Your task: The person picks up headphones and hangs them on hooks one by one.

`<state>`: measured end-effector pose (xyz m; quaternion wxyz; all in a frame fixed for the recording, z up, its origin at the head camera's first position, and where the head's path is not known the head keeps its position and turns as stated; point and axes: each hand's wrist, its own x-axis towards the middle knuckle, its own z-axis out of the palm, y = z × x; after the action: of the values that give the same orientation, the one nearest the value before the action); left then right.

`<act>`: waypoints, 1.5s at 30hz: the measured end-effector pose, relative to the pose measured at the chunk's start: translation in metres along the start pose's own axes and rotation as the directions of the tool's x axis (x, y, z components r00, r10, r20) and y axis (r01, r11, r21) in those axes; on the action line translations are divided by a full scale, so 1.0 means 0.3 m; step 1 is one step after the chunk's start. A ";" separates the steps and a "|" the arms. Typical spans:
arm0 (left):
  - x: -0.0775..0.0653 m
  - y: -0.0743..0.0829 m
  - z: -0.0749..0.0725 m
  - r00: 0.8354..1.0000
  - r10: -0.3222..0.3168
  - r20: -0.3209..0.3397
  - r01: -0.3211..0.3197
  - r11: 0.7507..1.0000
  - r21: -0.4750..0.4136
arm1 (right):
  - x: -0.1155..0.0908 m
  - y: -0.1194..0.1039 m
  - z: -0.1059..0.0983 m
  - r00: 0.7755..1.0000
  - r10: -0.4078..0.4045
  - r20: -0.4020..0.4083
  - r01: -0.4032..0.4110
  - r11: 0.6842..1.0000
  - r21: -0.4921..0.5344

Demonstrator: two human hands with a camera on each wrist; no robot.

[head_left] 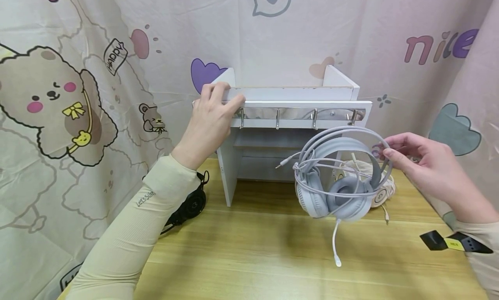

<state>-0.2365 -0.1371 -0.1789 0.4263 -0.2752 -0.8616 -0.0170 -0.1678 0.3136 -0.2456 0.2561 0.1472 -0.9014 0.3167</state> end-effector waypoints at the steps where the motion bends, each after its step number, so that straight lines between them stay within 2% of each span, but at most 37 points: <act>1: 0.000 0.000 0.000 1.000 0.000 0.000 0.000 1.000 0.000 | 0.001 0.003 -0.003 1.000 0.001 -0.001 -0.001 1.000 0.004; 6: 0.001 -0.001 0.003 1.000 0.001 -0.001 -0.001 1.000 -0.001 | 0.007 0.022 -0.015 1.000 0.006 0.002 -0.006 0.999 0.031; 21: 0.003 -0.002 0.006 1.000 -0.007 0.008 0.007 1.000 -0.004 | 0.015 0.089 -0.013 0.997 0.068 0.039 -0.068 0.998 0.002; 31: 0.004 -0.005 0.006 1.000 -0.004 0.004 0.004 1.000 -0.005 | 0.018 0.112 -0.009 0.997 0.055 0.056 -0.055 0.998 0.003; 45: 0.010 -0.007 0.011 1.000 -0.003 0.011 0.004 1.000 -0.006 | 0.024 0.149 -0.013 0.991 0.065 0.119 -0.076 0.993 0.091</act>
<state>-0.2415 -0.1367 -0.1784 0.4206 -0.2751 -0.8643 -0.0190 -0.1915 0.3491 -0.2610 0.1846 0.1455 -0.9032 0.3592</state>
